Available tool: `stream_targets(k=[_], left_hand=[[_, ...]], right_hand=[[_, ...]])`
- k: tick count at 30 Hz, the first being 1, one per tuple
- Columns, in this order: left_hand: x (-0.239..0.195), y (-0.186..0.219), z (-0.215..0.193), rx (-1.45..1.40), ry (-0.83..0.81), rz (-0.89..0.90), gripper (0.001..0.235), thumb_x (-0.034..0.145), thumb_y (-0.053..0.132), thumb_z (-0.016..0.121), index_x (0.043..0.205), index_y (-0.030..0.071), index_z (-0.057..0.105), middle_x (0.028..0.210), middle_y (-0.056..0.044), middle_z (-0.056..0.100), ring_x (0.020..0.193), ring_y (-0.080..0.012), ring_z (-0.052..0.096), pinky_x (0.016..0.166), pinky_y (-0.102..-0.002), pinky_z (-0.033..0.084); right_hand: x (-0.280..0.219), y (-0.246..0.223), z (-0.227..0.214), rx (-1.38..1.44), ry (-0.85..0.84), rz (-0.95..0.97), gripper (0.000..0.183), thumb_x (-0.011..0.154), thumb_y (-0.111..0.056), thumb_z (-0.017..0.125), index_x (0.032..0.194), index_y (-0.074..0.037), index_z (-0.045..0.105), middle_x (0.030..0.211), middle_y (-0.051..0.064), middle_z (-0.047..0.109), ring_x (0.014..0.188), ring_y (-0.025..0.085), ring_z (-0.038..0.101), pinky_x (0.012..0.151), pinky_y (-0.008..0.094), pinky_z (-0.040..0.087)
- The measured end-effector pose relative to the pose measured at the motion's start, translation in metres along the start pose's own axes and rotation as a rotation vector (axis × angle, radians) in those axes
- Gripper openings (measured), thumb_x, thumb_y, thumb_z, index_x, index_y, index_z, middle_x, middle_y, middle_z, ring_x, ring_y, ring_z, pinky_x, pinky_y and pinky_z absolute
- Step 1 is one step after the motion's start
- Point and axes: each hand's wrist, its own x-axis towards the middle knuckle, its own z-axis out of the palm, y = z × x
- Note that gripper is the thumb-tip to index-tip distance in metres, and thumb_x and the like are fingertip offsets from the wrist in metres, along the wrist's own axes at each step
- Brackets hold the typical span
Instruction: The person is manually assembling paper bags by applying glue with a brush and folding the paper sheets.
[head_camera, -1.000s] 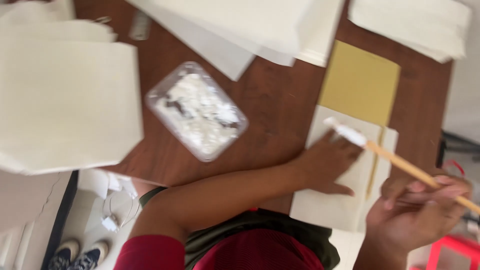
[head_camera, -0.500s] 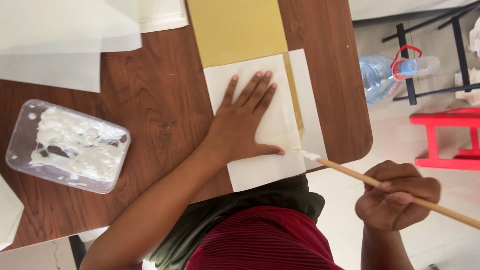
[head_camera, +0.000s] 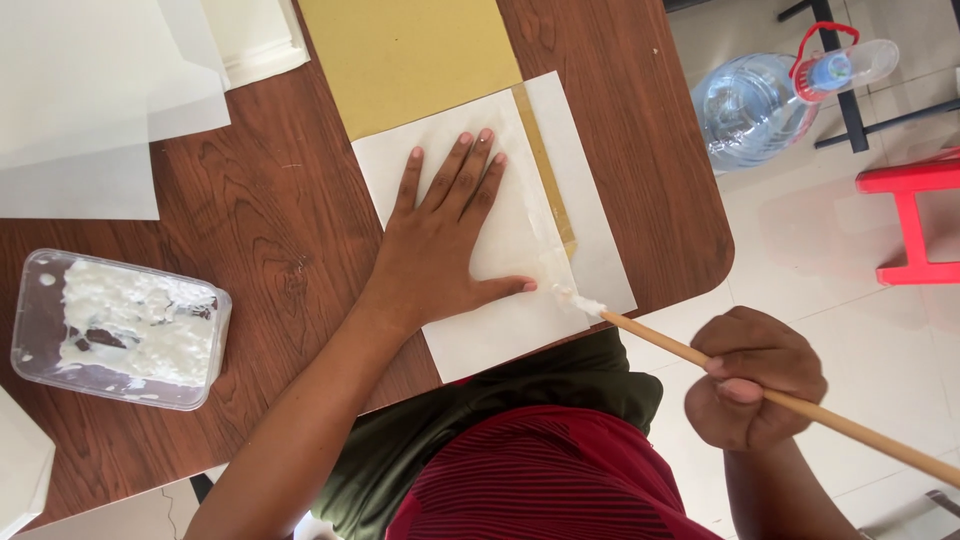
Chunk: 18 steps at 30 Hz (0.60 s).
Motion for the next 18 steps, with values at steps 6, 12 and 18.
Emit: stream_targets(k=[6, 12, 18], left_hand=[[-0.001, 0.000, -0.001, 0.007, 0.016, 0.007, 0.123, 0.084, 0.091, 0.050, 0.163, 0.001, 0.026, 0.172, -0.016, 0.018, 0.160, -0.0274, 0.013, 0.128, -0.056, 0.003], [-0.001, 0.000, -0.002, 0.008, 0.010, 0.002, 0.124, 0.083, 0.093, 0.049, 0.164, 0.002, 0.023, 0.172, -0.014, 0.017, 0.160, -0.0265, 0.011, 0.128, -0.055, 0.001], [-0.001, -0.001, 0.000, 0.003, 0.026, 0.006, 0.124, 0.084, 0.093, 0.051, 0.164, 0.002, 0.024, 0.172, -0.014, 0.018, 0.160, -0.0269, 0.013, 0.129, -0.055, 0.002]], right_hand=[[0.033, -0.019, 0.012, -0.077, -0.229, 0.039, 0.026, 0.101, -0.016, 0.044, 0.078, -0.004, 0.047, 0.058, 0.009, 0.047, 0.043, 0.019, 0.041, 0.043, 0.031, 0.030], [0.030, -0.010, 0.005, 0.006, -0.082, 0.055, 0.042, 0.101, -0.020, 0.041, 0.065, 0.000, 0.035, 0.049, 0.012, 0.036, 0.041, 0.022, 0.036, 0.039, 0.033, 0.021], [0.025, -0.003, 0.011, -0.081, -0.212, 0.042, 0.027, 0.102, -0.017, 0.045, 0.079, -0.003, 0.049, 0.062, 0.008, 0.052, 0.049, 0.022, 0.052, 0.044, 0.032, 0.037]])
